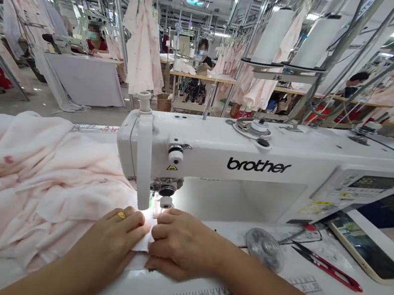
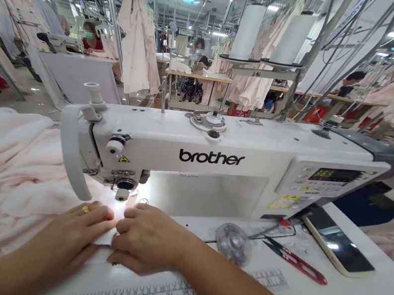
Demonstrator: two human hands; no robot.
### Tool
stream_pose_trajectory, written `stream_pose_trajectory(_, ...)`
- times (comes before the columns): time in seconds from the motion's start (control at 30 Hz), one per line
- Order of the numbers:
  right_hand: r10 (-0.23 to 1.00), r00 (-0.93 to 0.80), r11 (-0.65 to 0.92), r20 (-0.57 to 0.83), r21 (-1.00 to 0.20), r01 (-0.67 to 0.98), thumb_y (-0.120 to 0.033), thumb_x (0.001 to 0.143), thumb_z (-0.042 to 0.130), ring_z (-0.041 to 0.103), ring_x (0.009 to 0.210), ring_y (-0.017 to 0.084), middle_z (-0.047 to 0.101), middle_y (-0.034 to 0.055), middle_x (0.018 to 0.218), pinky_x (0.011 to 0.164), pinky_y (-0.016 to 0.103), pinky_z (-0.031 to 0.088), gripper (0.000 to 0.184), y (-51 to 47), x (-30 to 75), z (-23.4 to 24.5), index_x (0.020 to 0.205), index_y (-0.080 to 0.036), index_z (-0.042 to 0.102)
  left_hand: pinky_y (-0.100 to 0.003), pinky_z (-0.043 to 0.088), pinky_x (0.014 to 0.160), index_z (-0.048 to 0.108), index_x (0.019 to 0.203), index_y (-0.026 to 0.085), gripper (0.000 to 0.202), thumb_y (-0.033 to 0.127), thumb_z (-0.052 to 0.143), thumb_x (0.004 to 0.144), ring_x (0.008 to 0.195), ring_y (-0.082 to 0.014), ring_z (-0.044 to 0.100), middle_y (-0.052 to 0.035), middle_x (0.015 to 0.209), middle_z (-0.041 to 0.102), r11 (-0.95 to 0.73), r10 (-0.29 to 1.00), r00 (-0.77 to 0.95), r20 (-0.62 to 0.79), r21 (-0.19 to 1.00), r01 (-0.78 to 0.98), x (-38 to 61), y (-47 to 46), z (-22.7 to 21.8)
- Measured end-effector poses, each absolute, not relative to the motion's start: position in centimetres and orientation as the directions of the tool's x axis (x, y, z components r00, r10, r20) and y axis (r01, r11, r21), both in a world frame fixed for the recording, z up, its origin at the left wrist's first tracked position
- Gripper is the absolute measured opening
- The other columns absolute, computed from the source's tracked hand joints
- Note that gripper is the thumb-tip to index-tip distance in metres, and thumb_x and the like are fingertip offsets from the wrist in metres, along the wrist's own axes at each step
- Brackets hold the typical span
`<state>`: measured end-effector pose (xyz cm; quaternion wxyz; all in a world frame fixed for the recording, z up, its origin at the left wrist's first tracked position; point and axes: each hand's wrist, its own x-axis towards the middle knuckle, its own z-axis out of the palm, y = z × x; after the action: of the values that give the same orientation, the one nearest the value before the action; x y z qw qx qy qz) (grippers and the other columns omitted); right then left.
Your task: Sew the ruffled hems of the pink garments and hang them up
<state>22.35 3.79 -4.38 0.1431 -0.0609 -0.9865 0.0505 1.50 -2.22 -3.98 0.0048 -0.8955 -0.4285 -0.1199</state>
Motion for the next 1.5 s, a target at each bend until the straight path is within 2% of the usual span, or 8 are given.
stream_pose_trajectory(0.17, 0.26, -0.933, 0.965, 0.248, -0.11, 0.24, -0.039, 0.098, 0.052, 0.048, 0.083, 0.016, 0.062, 0.0002, 0.085, 0.08, 0.031, 0.036, 0.027, 3.9, 22.2, -4.0, 0.083, -0.019, 0.062, -0.039, 0.05, 0.078, 0.06, 0.114, 0.013, 0.037, 0.001, 0.044, 0.083, 0.091, -0.0246, 0.059, -0.0091, 0.101, 0.064, -0.599, 0.788, 0.587, 0.189, 0.012, 0.801, 0.8, -1.5, -4.4)
stream_pose_trajectory(0.27, 0.251, -0.934, 0.967, 0.253, -0.11, 0.231, -0.037, 0.099, 0.052, 0.048, 0.084, 0.016, 0.061, 0.0002, 0.085, 0.081, 0.03, 0.035, 0.023, 4.1, 22.3, -3.8, 0.091, -0.019, 0.064, -0.039, 0.048, 0.082, 0.055, 0.123, 0.015, 0.04, 0.002, 0.043, 0.086, 0.097, -0.0246, 0.057, -0.0092, 0.109, 0.063, -0.599, 0.788, 0.587, 0.183, 0.011, 0.801, 0.3, -1.3, -4.5)
stream_pose_trajectory(0.33, 0.219, -0.939, 0.975, 0.267, -0.105, 0.198, -0.036, 0.1, 0.05, 0.048, 0.084, 0.016, 0.061, -0.0001, 0.083, 0.08, 0.03, 0.034, 0.023, 4.2, 22.5, -3.8, 0.095, -0.019, 0.065, -0.04, 0.047, 0.083, 0.057, 0.117, 0.016, 0.034, 0.005, 0.042, 0.089, 0.096, -0.0247, 0.056, -0.0086, 0.108, 0.062, -0.615, 0.775, 0.598, 0.204, 0.028, 0.788, 0.2, -1.4, -4.4)
stream_pose_trajectory(0.4, 0.184, -0.942, 0.982, 0.281, -0.091, 0.164, -0.036, 0.1, 0.048, 0.047, 0.082, 0.017, 0.06, -0.0001, 0.079, 0.078, 0.03, 0.034, 0.024, 4.3, 22.6, -3.8, 0.096, -0.019, 0.065, -0.039, 0.045, 0.078, 0.06, 0.101, 0.017, 0.023, 0.009, 0.041, 0.093, 0.087, -0.0227, 0.054, -0.0067, 0.099, 0.061, -0.627, 0.769, 0.6, 0.219, 0.076, 0.776, 0.1, -1.5, -4.4)
stream_pose_trajectory(0.53, 0.14, -0.944, 0.99, 0.298, -0.072, 0.124, -0.038, 0.1, 0.049, 0.046, 0.076, 0.017, 0.059, 0.0001, 0.075, 0.074, 0.031, 0.033, 0.027, 4.4, 22.6, -3.8, 0.093, -0.019, 0.065, -0.035, 0.04, 0.069, 0.056, 0.083, 0.018, 0.024, 0.017, 0.038, 0.098, 0.076, -0.0196, 0.05, -0.0036, 0.083, 0.057, -0.633, 0.772, 0.595, 0.223, 0.175, 0.754, 0.0, -1.8, -4.5)
stream_pose_trajectory(0.87, 0.188, -0.943, 0.981, 0.275, -0.089, 0.17, -0.035, 0.1, 0.049, 0.047, 0.081, 0.016, 0.061, -0.0007, 0.081, 0.077, 0.03, 0.032, 0.023, 4.4, 22.6, -4.0, 0.096, -0.02, 0.065, -0.031, 0.04, 0.067, 0.059, 0.088, 0.019, 0.022, 0.014, 0.039, 0.097, 0.075, -0.0167, 0.052, -0.0024, 0.083, 0.059, -0.647, 0.762, 0.575, 0.297, 0.297, 0.703, 0.2, -1.9, -4.4)
stream_pose_trajectory(1.13, 0.199, -0.948, 0.977, 0.249, -0.123, 0.173, -0.037, 0.098, 0.052, 0.047, 0.081, 0.016, 0.061, -0.0008, 0.08, 0.078, 0.03, 0.032, 0.024, 4.3, 22.6, -3.8, 0.091, -0.019, 0.066, -0.031, 0.041, 0.067, 0.061, 0.086, 0.018, 0.026, 0.015, 0.038, 0.098, 0.074, -0.017, 0.052, -0.0027, 0.08, 0.059, -0.664, 0.747, 0.597, 0.292, 0.273, 0.696, 0.6, -1.9, -4.5)
stream_pose_trajectory(1.5, 0.293, -0.923, 0.953, 0.249, -0.158, 0.26, -0.037, 0.099, 0.051, 0.049, 0.083, 0.015, 0.063, 0.0004, 0.088, 0.086, 0.03, 0.034, 0.024, 4.3, 22.4, -3.9, 0.103, -0.018, 0.066, -0.032, 0.043, 0.074, 0.057, 0.089, 0.021, 0.02, 0.019, 0.039, 0.098, 0.084, -0.017, 0.055, -0.0012, 0.089, 0.059, -0.542, 0.834, 0.525, 0.167, 0.424, 0.726, 0.0, -0.7, -4.5)
